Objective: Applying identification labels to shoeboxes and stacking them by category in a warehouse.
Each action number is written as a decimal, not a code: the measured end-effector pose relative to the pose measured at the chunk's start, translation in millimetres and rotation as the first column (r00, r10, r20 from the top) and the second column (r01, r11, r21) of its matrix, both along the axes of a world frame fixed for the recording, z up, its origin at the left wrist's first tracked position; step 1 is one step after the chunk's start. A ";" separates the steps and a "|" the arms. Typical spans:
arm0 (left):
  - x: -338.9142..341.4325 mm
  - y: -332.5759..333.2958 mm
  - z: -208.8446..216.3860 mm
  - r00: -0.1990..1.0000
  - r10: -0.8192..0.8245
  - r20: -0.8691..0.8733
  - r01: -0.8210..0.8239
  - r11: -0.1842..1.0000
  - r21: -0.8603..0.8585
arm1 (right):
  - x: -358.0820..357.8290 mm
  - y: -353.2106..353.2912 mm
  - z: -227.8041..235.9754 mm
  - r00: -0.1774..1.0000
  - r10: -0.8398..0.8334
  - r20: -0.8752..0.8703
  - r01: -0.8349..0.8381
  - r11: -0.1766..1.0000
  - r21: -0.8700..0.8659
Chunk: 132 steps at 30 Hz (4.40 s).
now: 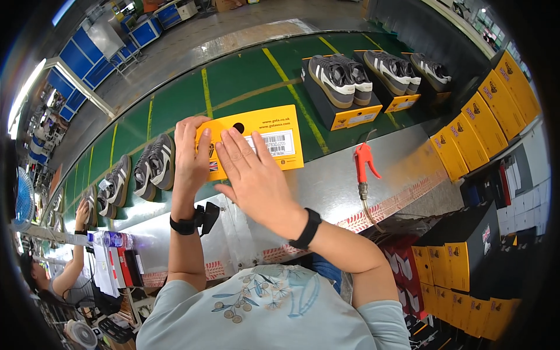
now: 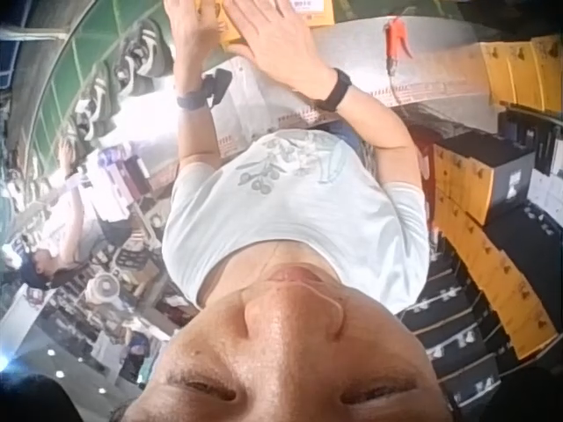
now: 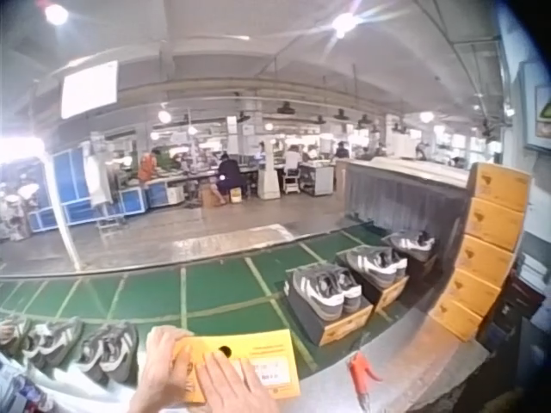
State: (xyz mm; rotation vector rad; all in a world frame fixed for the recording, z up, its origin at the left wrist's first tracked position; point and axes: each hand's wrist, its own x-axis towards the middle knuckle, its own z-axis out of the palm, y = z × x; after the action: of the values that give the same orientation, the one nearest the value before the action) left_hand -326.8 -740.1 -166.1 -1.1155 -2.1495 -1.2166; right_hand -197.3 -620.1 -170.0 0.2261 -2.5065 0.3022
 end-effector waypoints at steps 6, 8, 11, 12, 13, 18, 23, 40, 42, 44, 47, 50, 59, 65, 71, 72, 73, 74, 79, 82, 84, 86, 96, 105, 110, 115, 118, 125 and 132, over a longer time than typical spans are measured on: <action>1.4 2.8 0.4 0.999 -0.011 0.035 0.011 1.000 -0.016 | 23.3 33.9 3.1 0.981 -0.191 0.038 0.191 0.982 0.015; 1.1 5.4 -1.5 0.998 -0.008 0.057 0.008 1.000 -0.009 | 36.1 56.2 1.6 0.888 -0.459 0.000 0.458 0.887 0.048; 8.0 -1.7 -4.8 1.000 0.003 -0.014 -0.003 1.000 0.011 | 47.8 70.5 -1.3 0.916 -0.038 0.399 0.333 0.626 -0.705; 11.9 0.5 -7.3 0.998 -0.001 -0.058 0.003 1.000 0.031 | 49.5 73.0 -8.9 0.919 -0.025 0.394 0.320 0.633 -0.705; 12.3 -0.3 -9.9 0.997 0.025 -0.080 -0.023 0.999 0.036 | 51.0 71.3 -20.7 0.954 -0.039 0.298 0.253 0.637 -0.728; -12.3 9.9 -50.2 0.997 -0.076 -0.025 0.077 0.995 0.061 | 24.3 95.5 -80.9 0.977 -0.059 0.205 0.184 0.718 -0.671; -58.2 -44.4 -119.7 0.990 0.127 0.067 -0.120 0.987 -0.107 | 23.3 82.7 -97.0 0.956 0.017 0.293 0.177 0.762 -0.622; -139.0 -227.5 -150.1 0.747 0.653 0.121 -0.300 0.494 -0.816 | -51.8 65.9 -154.9 0.861 -0.253 0.441 0.278 0.961 0.009; -140.6 -238.5 -159.5 0.747 0.654 0.119 -0.324 0.514 -0.794 | -65.0 75.2 -156.6 0.908 -0.187 0.376 0.204 0.979 -0.007; -151.4 -241.0 -152.5 0.786 0.588 0.192 -0.198 0.533 -0.823 | -63.4 87.5 -158.0 0.914 -0.154 0.375 0.185 0.982 -0.048; -157.6 -244.0 -138.3 0.783 0.510 0.355 0.008 0.562 -0.827 | -39.6 107.5 -147.0 0.912 -0.102 0.398 0.241 0.917 -0.318; -154.4 -257.6 -142.8 0.777 0.545 0.314 -0.024 0.525 -0.851 | 16.9 121.6 -138.2 0.943 -0.105 0.316 0.216 0.915 -0.340; -156.2 -158.3 -118.8 0.801 0.530 0.279 -0.269 0.735 -0.623 | 297.8 211.1 -77.2 0.457 -0.886 -0.072 0.889 0.453 0.073; -138.0 -36.7 -72.2 0.892 0.157 0.425 -0.086 0.980 -0.181 | 456.5 226.0 -76.2 -0.268 -0.899 0.346 0.958 -0.211 0.195; -98.8 72.0 -53.9 0.989 -0.036 -0.140 -0.035 0.880 -0.473 | 496.1 214.9 -104.1 -0.342 -0.905 0.254 0.914 -0.258 0.313; -96.3 84.4 -55.8 0.986 -0.061 -0.158 -0.031 0.853 -0.520 | 504.8 215.4 -110.5 -0.300 -0.924 0.237 0.932 -0.231 0.280; -95.2 92.1 -61.0 0.986 -0.064 -0.155 -0.030 0.843 -0.538 | 510.0 215.1 -112.4 -0.284 -0.928 0.243 0.940 -0.219 0.261; -95.3 98.6 -67.5 0.987 -0.059 -0.146 -0.033 0.829 -0.559 | 514.1 214.8 -115.7 -0.280 -0.929 0.242 0.942 -0.218 0.254; -89.2 112.8 -93.8 0.986 -0.036 -0.161 -0.029 0.922 -0.385 | 522.7 210.3 -123.1 -0.091 -0.990 0.109 0.984 -0.073 0.164; -78.6 103.2 -109.5 0.987 0.034 -0.157 -0.071 0.969 -0.236 | 528.4 206.9 -120.5 -0.016 -0.996 0.084 0.989 -0.003 0.149; -74.3 90.8 -133.2 0.981 0.181 0.067 -0.185 0.981 0.064 | 520.6 204.2 -116.0 -0.008 -0.997 0.077 0.987 0.005 0.160; -74.8 72.1 -159.5 0.896 0.251 0.366 -0.196 0.964 -0.182 | 517.8 204.0 -110.5 0.004 -0.998 0.067 0.985 0.015 0.170; -81.3 89.3 -207.1 0.865 0.095 0.493 -0.006 0.984 -0.180 | 526.8 204.5 -107.3 -0.002 -0.992 0.126 0.993 0.013 0.114; -38.0 61.3 -168.4 0.867 -0.198 0.458 0.179 0.980 0.084 | 433.3 153.0 -9.8 0.302 -0.952 -0.044 0.920 0.303 -0.249; -10.7 31.5 -139.2 0.450 -0.433 0.781 0.419 0.875 0.243 | 351.1 85.3 54.7 0.667 -0.745 0.027 0.573 0.489 -0.658; 2.4 -19.0 -118.9 -0.219 -0.746 0.629 0.213 0.592 0.777 | 279.6 81.3 30.5 0.893 -0.434 0.117 0.361 0.536 -0.763; 13.4 -73.8 -126.4 -0.429 -0.799 0.421 -0.098 0.504 0.858 | 223.1 75.4 4.7 0.997 -0.076 -0.030 0.022 0.611 -0.791; 1.1 -134.7 -158.8 -0.151 -0.626 0.765 0.014 0.772 0.635 | 166.7 46.2 -15.4 0.983 0.131 0.127 0.049 0.482 -0.875; 1.0 -156.4 -171.1 -0.081 -0.649 0.756 -0.192 0.755 0.627 | 125.3 24.2 -20.2 0.980 0.016 0.200 0.169 0.474 -0.864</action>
State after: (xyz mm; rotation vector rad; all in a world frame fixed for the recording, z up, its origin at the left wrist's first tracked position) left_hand -325.8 -896.5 -337.2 -0.0649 -1.7852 -3.4995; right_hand -72.0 -595.9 -190.1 -0.3676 -2.1543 1.5881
